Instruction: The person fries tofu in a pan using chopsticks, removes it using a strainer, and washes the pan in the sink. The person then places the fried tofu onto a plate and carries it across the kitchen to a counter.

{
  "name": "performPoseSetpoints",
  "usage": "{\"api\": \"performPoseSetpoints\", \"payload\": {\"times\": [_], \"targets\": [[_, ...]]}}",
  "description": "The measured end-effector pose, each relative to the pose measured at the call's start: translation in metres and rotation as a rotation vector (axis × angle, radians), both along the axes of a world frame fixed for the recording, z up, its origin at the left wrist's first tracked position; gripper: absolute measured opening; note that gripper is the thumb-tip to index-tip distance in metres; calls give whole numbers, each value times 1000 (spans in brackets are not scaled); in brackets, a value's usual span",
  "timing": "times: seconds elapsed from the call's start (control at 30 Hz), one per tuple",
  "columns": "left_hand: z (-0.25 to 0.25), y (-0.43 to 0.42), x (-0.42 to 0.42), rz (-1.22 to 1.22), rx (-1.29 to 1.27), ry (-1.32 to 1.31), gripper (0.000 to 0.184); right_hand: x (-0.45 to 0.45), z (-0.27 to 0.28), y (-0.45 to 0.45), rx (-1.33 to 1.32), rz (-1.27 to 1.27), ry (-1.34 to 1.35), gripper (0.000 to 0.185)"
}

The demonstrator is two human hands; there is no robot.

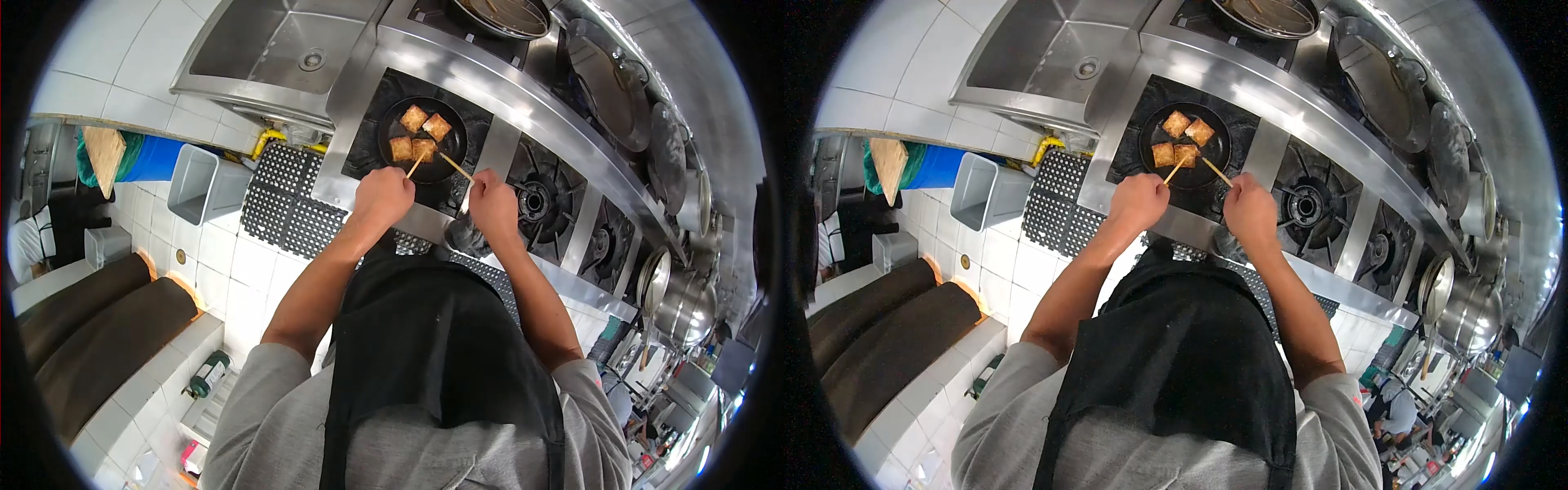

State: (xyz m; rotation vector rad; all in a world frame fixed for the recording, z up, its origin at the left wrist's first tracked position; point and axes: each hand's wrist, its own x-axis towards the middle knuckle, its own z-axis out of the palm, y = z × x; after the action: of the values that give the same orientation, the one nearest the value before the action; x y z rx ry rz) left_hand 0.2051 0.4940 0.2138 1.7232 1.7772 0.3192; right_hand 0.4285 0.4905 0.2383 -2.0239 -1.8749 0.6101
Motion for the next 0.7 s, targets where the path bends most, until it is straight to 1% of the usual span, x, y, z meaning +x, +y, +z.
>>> {"api": "performPoseSetpoints", "payload": {"times": [0.13,0.3,0.47,0.63,0.7], "targets": [[-1,11,7,-49,-14,45,26,-3,-26,-6,70,-106,162,17],[-2,16,10,-91,-25,91,26,-1,-36,-12,44,-166,234,20],[-3,17,14,-89,-52,115,26,-1,-34,-12,40,-183,229,21],[-7,17,15,-109,-47,122,26,-9,-9,-13,29,-179,240,19],[-6,17,15,-103,-52,128,26,-8,-4,-12,35,-151,198,17]]}}
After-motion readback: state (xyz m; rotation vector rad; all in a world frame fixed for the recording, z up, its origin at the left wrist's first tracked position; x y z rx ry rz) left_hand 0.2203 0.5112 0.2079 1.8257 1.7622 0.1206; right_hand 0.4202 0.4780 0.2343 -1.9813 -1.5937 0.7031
